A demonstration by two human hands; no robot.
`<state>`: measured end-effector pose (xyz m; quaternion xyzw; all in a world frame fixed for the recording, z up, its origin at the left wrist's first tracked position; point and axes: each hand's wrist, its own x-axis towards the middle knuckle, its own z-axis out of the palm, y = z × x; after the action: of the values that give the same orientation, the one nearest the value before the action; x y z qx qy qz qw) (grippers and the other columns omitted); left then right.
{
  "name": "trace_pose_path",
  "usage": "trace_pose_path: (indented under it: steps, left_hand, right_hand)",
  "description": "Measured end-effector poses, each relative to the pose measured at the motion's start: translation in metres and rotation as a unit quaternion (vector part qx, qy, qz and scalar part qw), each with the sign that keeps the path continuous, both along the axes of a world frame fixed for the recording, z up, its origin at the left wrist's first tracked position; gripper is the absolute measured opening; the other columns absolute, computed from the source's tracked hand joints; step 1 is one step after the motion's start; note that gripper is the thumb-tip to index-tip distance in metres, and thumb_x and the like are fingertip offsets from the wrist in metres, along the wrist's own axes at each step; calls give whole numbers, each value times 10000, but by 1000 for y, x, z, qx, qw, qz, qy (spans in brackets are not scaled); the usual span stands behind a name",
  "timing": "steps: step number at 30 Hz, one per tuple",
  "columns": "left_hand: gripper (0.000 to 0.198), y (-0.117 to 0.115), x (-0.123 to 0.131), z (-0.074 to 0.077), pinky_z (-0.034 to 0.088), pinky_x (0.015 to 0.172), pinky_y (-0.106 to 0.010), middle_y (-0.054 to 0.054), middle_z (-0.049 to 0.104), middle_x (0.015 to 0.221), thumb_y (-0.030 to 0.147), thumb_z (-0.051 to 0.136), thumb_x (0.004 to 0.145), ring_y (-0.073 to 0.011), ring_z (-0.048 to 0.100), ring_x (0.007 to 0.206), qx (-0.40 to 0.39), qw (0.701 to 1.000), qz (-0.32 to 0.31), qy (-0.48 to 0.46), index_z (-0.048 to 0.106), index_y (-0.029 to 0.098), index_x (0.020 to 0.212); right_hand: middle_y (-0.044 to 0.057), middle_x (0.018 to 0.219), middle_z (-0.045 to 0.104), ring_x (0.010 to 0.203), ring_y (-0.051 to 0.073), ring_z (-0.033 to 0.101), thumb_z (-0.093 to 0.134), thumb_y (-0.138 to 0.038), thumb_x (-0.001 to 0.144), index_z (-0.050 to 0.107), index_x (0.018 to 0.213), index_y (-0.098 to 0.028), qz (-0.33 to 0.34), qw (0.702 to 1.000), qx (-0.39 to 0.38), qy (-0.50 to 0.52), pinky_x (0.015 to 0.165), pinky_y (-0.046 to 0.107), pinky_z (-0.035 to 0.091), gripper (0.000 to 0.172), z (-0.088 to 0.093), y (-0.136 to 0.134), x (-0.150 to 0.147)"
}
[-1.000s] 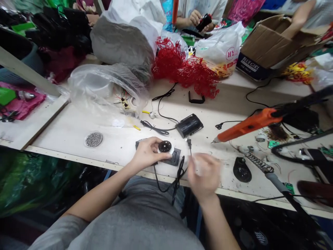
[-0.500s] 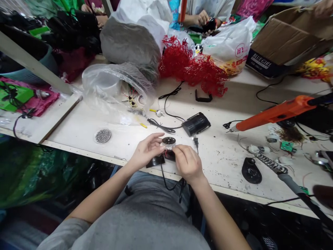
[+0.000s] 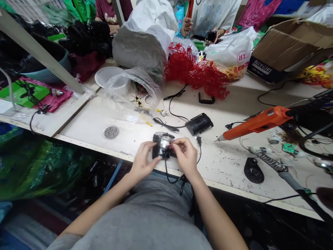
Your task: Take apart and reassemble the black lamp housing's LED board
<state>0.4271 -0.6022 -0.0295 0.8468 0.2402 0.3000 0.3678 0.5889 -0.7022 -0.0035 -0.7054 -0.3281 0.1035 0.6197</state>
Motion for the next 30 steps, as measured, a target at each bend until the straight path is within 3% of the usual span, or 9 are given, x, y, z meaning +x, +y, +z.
trace_pose_path:
  steps: [2,4,6,8,11,15,19,24,30]
  left_hand:
    - [356,7,-1,0,536,1004,-434,-118,586,1239,273,589,927,-240,590,1181,-32,999,-28,-13,542,199,1272]
    - [358,7,1,0,556,971,-416,-113,584,1242,266,586,923,-231,605,1164,-50,999,-7,-17,536,204,1273]
    - [502,1,9,1,560,966,-439,-131,567,1253,345,679,871,-257,598,1173,-47,998,38,-9,497,188,1313]
    - [771,-9,21,3,525,1020,-512,-168,532,1304,441,802,757,-319,553,1243,-26,997,73,11,433,167,1377]
    - [962,-17,38,3,469,1077,-577,-201,460,1404,437,863,679,-376,475,1336,2,996,75,37,355,175,1452]
    - [815,-9,39,0,460,1100,-547,-176,449,1394,303,802,729,-349,470,1343,-2,999,33,31,400,197,1430]
    - [598,4,25,-2,470,1088,-519,-150,471,1344,300,761,775,-323,486,1324,-17,1000,-3,21,525,210,1318]
    - [584,10,21,1,453,1086,-537,-145,452,1386,317,777,777,-334,468,1328,-23,998,-20,47,563,242,1316]
    - [481,8,27,2,476,1058,-516,-132,466,1315,217,827,686,-330,494,1268,-43,998,-10,38,621,213,1121]
  right_hand:
    - [15,779,707,677,169,690,694,-325,810,622,807,-222,4,1000,6,12,640,315,603,125,-1,3,-1]
    - [18,781,713,676,169,702,699,-325,812,616,820,-219,-5,1000,13,22,654,320,615,136,-3,4,0]
    - [18,776,715,667,168,708,700,-324,817,611,835,-216,-13,999,15,30,657,324,621,141,-7,5,2]
    - [15,763,710,658,168,709,697,-326,822,607,840,-215,-15,999,14,31,651,324,620,144,-10,6,3]
    - [14,766,703,668,169,703,692,-323,832,615,843,-214,-13,1000,7,19,655,325,612,135,-12,5,7]
    - [9,785,673,709,165,666,695,-303,851,636,832,-217,-24,999,-6,-36,679,324,573,106,-9,-2,18]
    - [8,789,656,722,167,635,680,-281,881,640,839,-222,-19,989,-43,-142,669,322,533,82,-6,-11,28]
    - [6,805,660,716,156,646,663,-264,897,640,862,-227,20,992,-42,-115,651,299,542,56,-7,-4,22]
    - [6,788,666,701,153,649,651,-267,898,635,848,-225,51,993,-51,-96,638,292,554,67,-3,13,13]
